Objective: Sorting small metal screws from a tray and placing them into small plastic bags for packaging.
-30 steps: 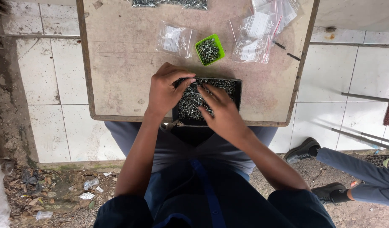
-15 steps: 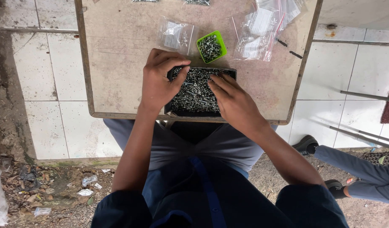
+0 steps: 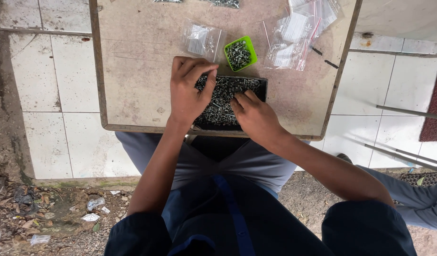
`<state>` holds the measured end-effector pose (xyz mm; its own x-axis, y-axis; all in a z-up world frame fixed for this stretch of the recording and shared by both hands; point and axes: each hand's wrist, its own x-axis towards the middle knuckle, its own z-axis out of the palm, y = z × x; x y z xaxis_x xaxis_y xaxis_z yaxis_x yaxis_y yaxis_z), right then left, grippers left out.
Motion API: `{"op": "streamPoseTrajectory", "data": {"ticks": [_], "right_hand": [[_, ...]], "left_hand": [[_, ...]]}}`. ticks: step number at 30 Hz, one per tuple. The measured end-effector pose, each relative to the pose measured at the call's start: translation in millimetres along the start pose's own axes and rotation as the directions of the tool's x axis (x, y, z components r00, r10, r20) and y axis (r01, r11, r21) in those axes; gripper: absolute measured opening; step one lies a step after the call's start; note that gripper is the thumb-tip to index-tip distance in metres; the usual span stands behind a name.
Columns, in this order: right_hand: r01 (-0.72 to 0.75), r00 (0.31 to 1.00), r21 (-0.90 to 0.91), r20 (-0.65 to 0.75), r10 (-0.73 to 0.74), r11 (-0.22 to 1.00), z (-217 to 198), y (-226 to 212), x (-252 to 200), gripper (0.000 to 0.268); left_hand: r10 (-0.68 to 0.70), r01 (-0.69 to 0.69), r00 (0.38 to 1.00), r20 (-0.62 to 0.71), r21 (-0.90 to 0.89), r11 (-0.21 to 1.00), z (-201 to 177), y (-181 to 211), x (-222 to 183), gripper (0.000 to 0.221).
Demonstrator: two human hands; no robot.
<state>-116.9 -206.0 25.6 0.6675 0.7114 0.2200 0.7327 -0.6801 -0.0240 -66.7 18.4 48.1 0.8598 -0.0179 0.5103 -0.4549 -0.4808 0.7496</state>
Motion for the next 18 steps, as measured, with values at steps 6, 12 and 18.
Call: {"op": "streamPoseTrajectory", "data": {"ticks": [6, 12, 18], "right_hand": [[-0.026, 0.999, 0.100, 0.026, 0.023, 0.995, -8, 9, 3, 0.009], [-0.233, 0.955, 0.637, 0.007, 0.296, 0.735, -64, 10, 26, 0.018], [-0.512, 0.754, 0.859, 0.441, 0.487, 0.015, -70, 15, 19, 0.021]], "left_hand": [[-0.012, 0.009, 0.999, 0.051, 0.059, 0.998, 13, 3, 21, 0.021], [-0.033, -0.031, 0.939, 0.341, 0.180, 0.983, 46, -18, 46, 0.061], [-0.154, 0.077, 0.912, 0.381, 0.211, 0.974, 46, -14, 43, 0.071]]}}
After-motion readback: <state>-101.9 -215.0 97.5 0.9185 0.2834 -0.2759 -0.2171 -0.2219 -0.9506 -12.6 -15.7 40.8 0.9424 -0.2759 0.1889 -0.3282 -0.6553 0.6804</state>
